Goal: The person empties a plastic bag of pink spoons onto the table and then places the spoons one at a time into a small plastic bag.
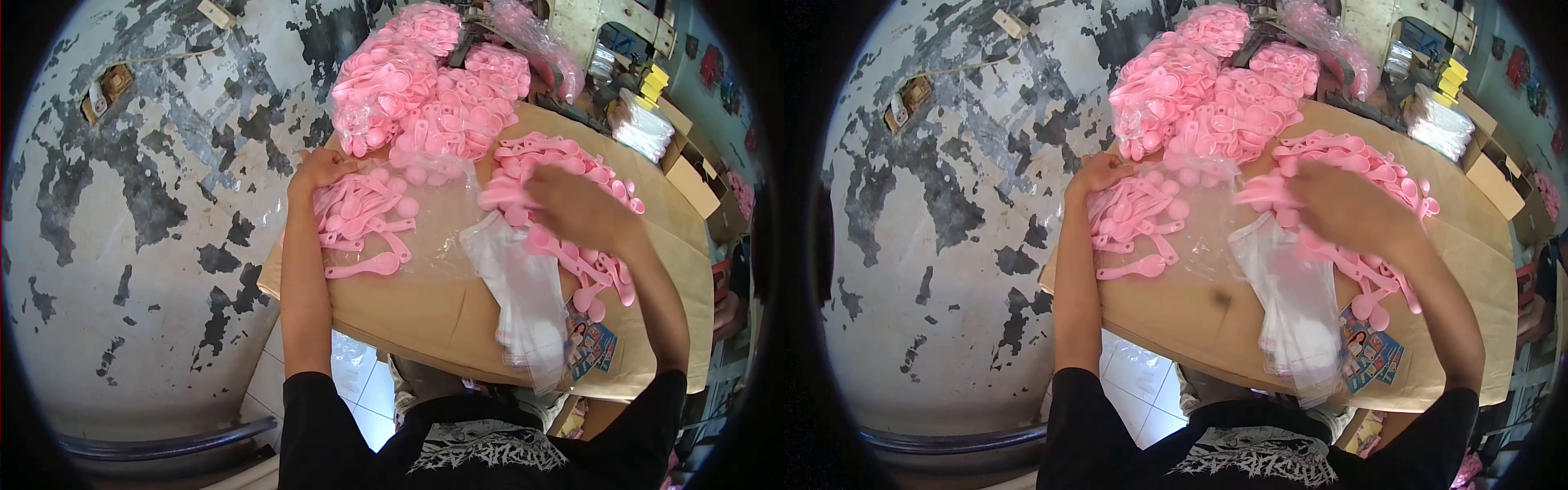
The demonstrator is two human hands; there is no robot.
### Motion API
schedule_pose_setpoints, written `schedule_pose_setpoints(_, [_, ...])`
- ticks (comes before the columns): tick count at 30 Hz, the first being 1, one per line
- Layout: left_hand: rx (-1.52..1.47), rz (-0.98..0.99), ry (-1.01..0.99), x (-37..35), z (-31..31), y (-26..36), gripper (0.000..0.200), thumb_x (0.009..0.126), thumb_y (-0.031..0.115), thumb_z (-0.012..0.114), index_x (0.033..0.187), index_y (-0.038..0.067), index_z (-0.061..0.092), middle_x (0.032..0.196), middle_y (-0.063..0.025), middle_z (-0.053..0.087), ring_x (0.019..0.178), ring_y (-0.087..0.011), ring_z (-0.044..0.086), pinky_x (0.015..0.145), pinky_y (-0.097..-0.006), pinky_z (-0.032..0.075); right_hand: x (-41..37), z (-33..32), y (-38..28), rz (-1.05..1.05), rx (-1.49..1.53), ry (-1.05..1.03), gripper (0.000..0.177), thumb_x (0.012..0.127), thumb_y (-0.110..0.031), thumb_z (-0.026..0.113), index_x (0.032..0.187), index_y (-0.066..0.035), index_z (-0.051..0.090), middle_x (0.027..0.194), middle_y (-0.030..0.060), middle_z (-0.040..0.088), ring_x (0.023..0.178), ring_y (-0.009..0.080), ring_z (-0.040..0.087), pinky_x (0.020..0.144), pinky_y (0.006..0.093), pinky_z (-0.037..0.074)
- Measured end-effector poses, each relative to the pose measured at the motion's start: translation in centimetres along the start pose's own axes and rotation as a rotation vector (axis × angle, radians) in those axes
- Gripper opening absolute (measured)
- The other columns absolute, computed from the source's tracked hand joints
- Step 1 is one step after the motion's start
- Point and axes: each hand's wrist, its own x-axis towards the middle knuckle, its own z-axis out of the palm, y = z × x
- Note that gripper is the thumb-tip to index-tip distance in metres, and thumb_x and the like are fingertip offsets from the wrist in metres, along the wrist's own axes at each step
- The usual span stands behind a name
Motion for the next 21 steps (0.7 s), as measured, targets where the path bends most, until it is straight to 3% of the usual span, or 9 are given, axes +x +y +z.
schedule_pose_setpoints(3, [0.0, -0.027, -0.011, 0.0, 0.4, 0.0, 0.064, 0.07, 0.07, 0.074, 0.074, 0.006, 0.07, 0.076, -0.0113, 0.069, 0.09, -0.032, 0.066, 0.116, -0.0611, 0.006, -2.3, 0.1, 2.4, 0.026, -0.439, 0.254, 0.041, 0.082, -0.016, 0.071, 0.12, -0.004, 0.06, 0.125, 0.0135, 0.056, 0.117, 0.0316, 0.053, 0.1, 0.0426, 0.044])
schedule_pose_setpoints(6, [-0.003, -0.023, -0.011, 0.4, 0.5, 0.0, 0.063, 0.07, 0.07, 0.074, 0.075, 0.007, 0.071, 0.077, -0.0114, 0.069, 0.092, -0.0326, 0.066, 0.116, -0.061, 0.008, 0.5, 4.3, 1.6, -0.206, 0.16, 0.163, 0.043, 0.083, -0.018, 0.072, 0.122, -0.005, 0.06, 0.128, 0.0141, 0.057, 0.121, 0.0306, 0.051, 0.104, 0.0423, 0.042])
schedule_pose_setpoints(8, [0.014, -0.029, -0.039, 0.2, 0.2, 0.1, 0.064, 0.07, 0.07, 0.074, 0.077, 0.007, 0.071, 0.078, -0.0117, 0.07, 0.092, -0.033, 0.066, 0.116, -0.0607, 0.009, 4.1, 8.1, -1.3, -0.293, 0.206, 0.133, 0.039, 0.085, -0.021, 0.07, 0.119, -0.004, 0.062, 0.128, 0.014, 0.057, 0.122, 0.03, 0.051, 0.103, 0.042, 0.043])
schedule_pose_setpoints(12, [0.117, -0.007, -0.037, -0.3, 0.2, 0.7, 0.06, 0.075, 0.067, 0.071, 0.084, 0.007, 0.073, 0.078, -0.0104, 0.07, 0.086, -0.0295, 0.066, 0.112, -0.0546, 0.017, 11.5, 12.5, -5.6, -0.567, -0.138, 0.206, 0.031, 0.088, -0.025, 0.062, 0.111, -0.004, 0.064, 0.123, 0.0171, 0.059, 0.111, 0.0337, 0.056, 0.092, 0.0471, 0.047])
schedule_pose_setpoints(13, [0.153, 0.012, -0.004, -0.1, 0.1, 0.3, 0.058, 0.078, 0.065, 0.07, 0.086, 0.008, 0.074, 0.078, -0.0093, 0.07, 0.083, -0.0274, 0.066, 0.11, -0.0518, 0.02, 13.2, 13.7, -6.3, -0.481, -0.121, 0.282, 0.031, 0.089, -0.027, 0.061, 0.11, -0.004, 0.065, 0.118, 0.0163, 0.06, 0.105, 0.0334, 0.058, 0.086, 0.0469, 0.048])
schedule_pose_setpoints(15, [0.054, 0.015, 0.009, 0.3, 0.2, -0.4, 0.066, 0.071, 0.071, 0.072, 0.082, 0.005, 0.073, 0.077, -0.0122, 0.07, 0.086, -0.032, 0.067, 0.115, -0.056, 0.014, 14.9, 15.7, -7.7, -0.306, -0.078, 0.414, 0.034, 0.09, -0.031, 0.058, 0.107, -0.003, 0.068, 0.108, 0.0149, 0.062, 0.094, 0.0327, 0.063, 0.074, 0.0465, 0.051])
schedule_pose_setpoints(18, [0.022, 0.0, -0.026, -0.1, -0.1, 0.2, 0.072, 0.067, 0.074, 0.073, 0.08, 0.003, 0.073, 0.077, -0.014, 0.07, 0.089, -0.0345, 0.067, 0.117, -0.0581, 0.011, 14.4, 15.1, -8.0, -0.148, -0.035, 0.203, 0.03, 0.086, -0.026, 0.062, 0.102, -0.001, 0.065, 0.097, 0.016, 0.065, 0.086, 0.0332, 0.063, 0.075, 0.0468, 0.051])
schedule_pose_setpoints(21, [0.031, -0.015, -0.08, -0.4, -0.7, 1.2, 0.072, 0.067, 0.074, 0.073, 0.079, 0.003, 0.072, 0.079, -0.0147, 0.07, 0.092, -0.035, 0.066, 0.116, -0.0592, 0.011, 12.4, 12.7, -7.0, -0.138, -0.125, 0.013, 0.027, 0.085, -0.023, 0.062, 0.098, 0.0, 0.061, 0.095, 0.0146, 0.064, 0.086, 0.0333, 0.064, 0.073, 0.046, 0.052])
